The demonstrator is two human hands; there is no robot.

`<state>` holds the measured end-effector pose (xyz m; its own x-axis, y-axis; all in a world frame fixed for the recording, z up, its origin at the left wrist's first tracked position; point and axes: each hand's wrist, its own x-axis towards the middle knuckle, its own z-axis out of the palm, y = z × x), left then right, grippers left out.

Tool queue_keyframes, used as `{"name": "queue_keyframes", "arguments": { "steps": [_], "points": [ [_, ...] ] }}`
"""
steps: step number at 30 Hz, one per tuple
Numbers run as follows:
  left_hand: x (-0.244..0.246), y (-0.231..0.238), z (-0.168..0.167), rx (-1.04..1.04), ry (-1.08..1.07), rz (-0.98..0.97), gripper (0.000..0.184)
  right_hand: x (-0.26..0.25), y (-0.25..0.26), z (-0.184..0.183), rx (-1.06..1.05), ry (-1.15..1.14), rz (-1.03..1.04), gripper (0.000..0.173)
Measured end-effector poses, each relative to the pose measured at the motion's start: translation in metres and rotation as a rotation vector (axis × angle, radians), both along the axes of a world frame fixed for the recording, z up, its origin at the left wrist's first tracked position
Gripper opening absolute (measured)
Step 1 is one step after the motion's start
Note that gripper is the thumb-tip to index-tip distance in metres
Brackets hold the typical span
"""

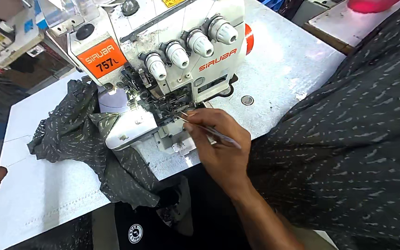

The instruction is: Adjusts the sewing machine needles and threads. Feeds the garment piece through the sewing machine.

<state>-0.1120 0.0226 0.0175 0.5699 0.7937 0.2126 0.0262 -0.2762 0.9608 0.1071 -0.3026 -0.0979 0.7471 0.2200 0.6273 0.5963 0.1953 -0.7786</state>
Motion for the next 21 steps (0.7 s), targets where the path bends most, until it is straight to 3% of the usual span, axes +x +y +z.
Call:
{"name": "queue_keyframes", "arguments": {
  "steps": [5,14,21],
  "points": [
    [-0.002,0.008,-0.010,-0.022,-0.157,-0.108,0.026,-0.002,0.017,-0.003,-0.091,-0.233,-0.122,0.010],
    [0.000,0.010,-0.019,-0.005,-0.116,-0.020,0.024,0.004,0.027,-0.006,-0.119,-0.262,-0.101,0.014],
    [0.004,0.005,-0.025,-0.031,-0.039,-0.005,0.023,0.003,0.024,-0.010,0.026,-0.232,-0.151,0.010]
  ]
}}
